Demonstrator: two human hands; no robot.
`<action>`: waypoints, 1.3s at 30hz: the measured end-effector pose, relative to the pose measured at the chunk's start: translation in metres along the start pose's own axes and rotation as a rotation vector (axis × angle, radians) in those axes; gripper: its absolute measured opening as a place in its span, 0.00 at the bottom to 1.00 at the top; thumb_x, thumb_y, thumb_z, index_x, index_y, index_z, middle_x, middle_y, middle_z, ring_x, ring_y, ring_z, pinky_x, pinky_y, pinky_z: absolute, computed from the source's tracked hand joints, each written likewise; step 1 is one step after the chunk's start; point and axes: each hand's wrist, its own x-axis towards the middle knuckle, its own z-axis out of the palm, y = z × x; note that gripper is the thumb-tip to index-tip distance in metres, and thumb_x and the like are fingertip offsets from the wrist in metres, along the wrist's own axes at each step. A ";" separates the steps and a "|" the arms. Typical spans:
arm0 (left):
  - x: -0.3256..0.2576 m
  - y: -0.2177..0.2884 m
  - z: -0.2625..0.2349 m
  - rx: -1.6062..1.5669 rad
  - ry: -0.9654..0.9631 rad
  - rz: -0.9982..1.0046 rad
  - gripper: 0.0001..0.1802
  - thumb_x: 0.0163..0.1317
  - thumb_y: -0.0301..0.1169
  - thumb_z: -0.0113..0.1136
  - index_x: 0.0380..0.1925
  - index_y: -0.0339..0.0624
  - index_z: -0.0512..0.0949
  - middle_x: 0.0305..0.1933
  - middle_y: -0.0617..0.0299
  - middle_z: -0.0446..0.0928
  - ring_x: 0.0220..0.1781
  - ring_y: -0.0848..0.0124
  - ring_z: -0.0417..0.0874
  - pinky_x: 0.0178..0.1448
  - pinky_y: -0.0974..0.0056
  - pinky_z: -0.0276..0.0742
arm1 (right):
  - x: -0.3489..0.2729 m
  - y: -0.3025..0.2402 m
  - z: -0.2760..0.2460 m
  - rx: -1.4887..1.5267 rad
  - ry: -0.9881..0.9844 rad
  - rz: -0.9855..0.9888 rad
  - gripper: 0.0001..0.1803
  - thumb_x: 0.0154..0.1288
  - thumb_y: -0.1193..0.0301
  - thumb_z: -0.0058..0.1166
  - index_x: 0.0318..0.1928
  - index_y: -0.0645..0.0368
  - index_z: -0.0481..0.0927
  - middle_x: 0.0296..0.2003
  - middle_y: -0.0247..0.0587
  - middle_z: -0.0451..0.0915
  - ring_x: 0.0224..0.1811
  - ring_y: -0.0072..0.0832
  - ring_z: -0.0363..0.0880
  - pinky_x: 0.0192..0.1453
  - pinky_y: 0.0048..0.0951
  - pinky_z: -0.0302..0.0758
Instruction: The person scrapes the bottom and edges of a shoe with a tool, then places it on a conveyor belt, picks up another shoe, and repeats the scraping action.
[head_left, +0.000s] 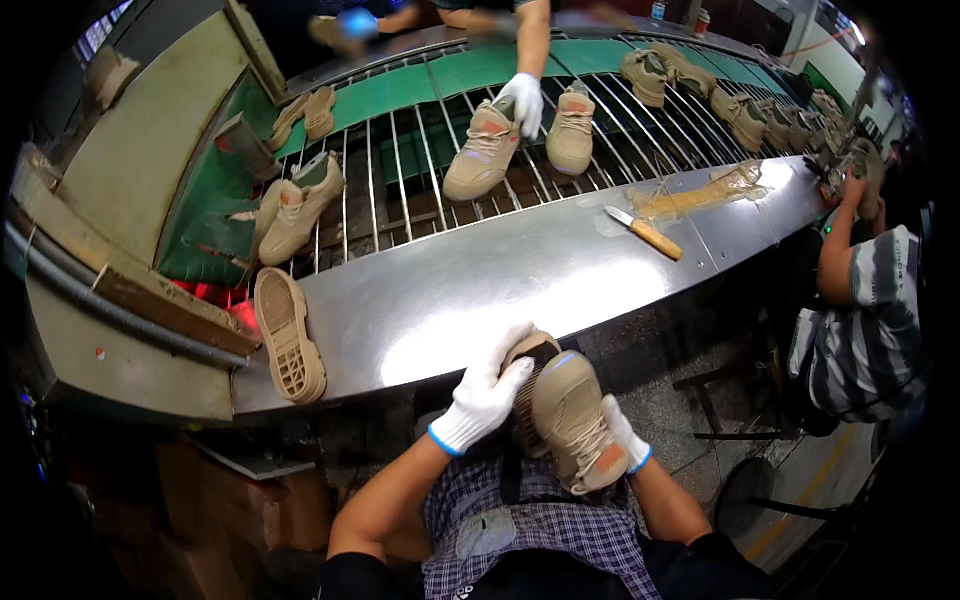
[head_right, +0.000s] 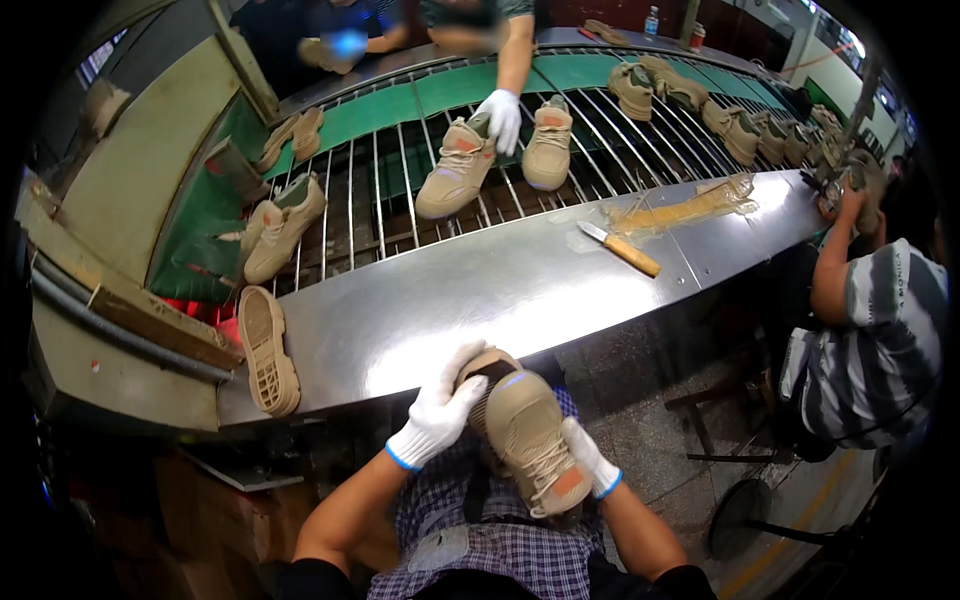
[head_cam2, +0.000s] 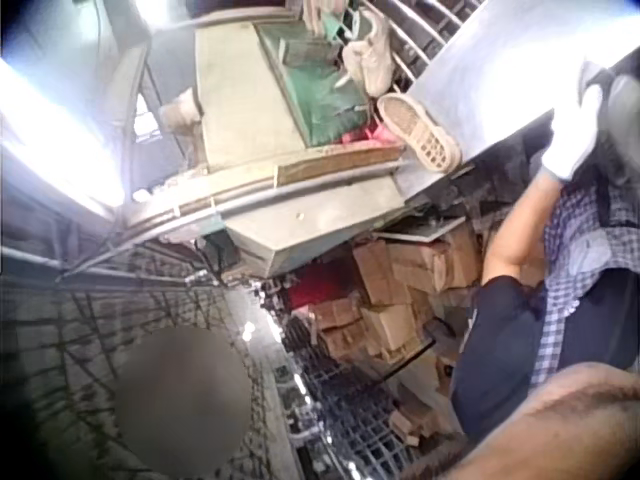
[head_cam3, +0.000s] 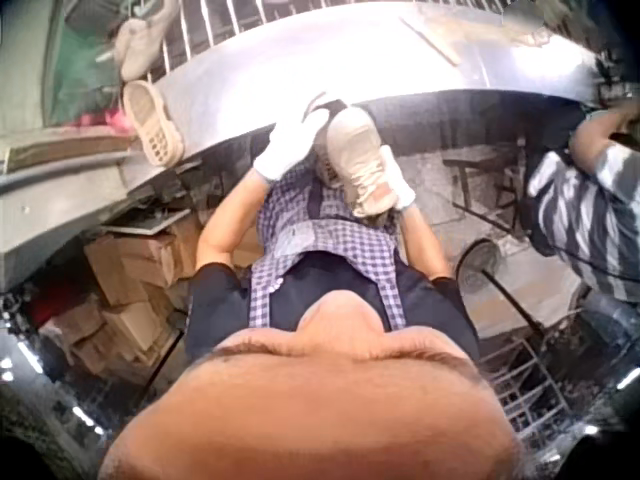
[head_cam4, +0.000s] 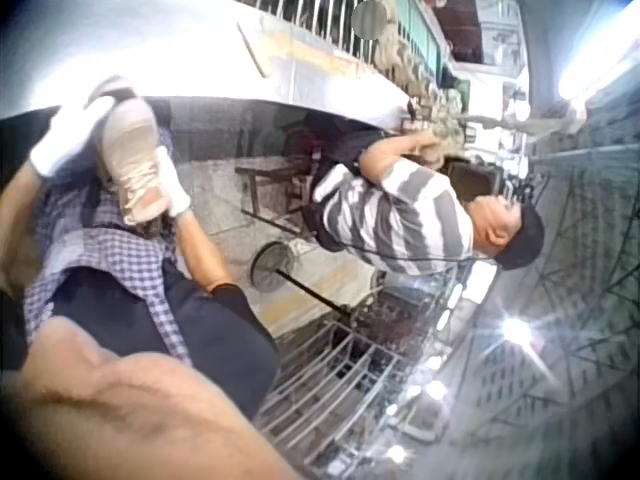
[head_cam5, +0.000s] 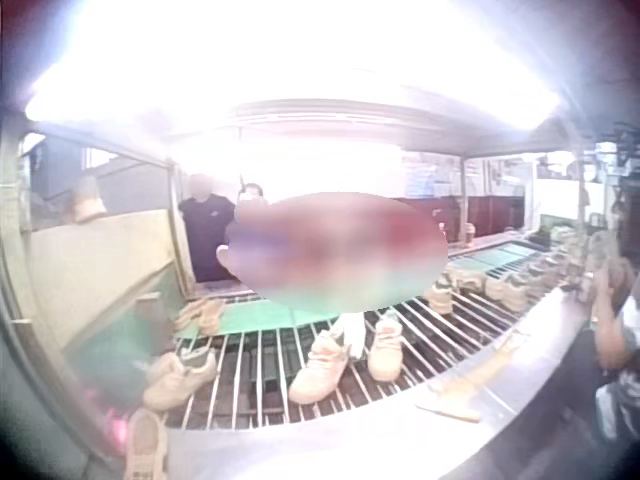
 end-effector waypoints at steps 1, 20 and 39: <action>-0.001 0.002 -0.004 -0.061 -0.040 -0.003 0.30 0.77 0.29 0.60 0.77 0.35 0.67 0.74 0.47 0.75 0.75 0.58 0.76 0.80 0.55 0.70 | 0.002 0.003 -0.005 -0.031 0.012 -0.007 0.47 0.79 0.39 0.54 0.75 0.70 0.66 0.66 0.58 0.80 0.61 0.41 0.87 0.61 0.41 0.90; -0.012 0.029 -0.013 0.172 -0.167 0.138 0.51 0.52 0.35 0.88 0.73 0.29 0.70 0.76 0.41 0.73 0.77 0.54 0.76 0.80 0.52 0.71 | 0.010 0.009 -0.023 -0.492 -0.002 -0.074 0.41 0.83 0.40 0.48 0.67 0.71 0.76 0.58 0.47 0.85 0.56 0.27 0.85 0.61 0.33 0.84; 0.007 0.061 -0.039 -0.072 0.007 0.192 0.58 0.56 0.28 0.83 0.82 0.32 0.56 0.76 0.44 0.72 0.76 0.56 0.75 0.80 0.52 0.71 | 0.031 -0.026 0.090 -0.780 -0.048 -0.450 0.45 0.82 0.39 0.47 0.73 0.73 0.71 0.64 0.49 0.82 0.65 0.31 0.79 0.70 0.32 0.75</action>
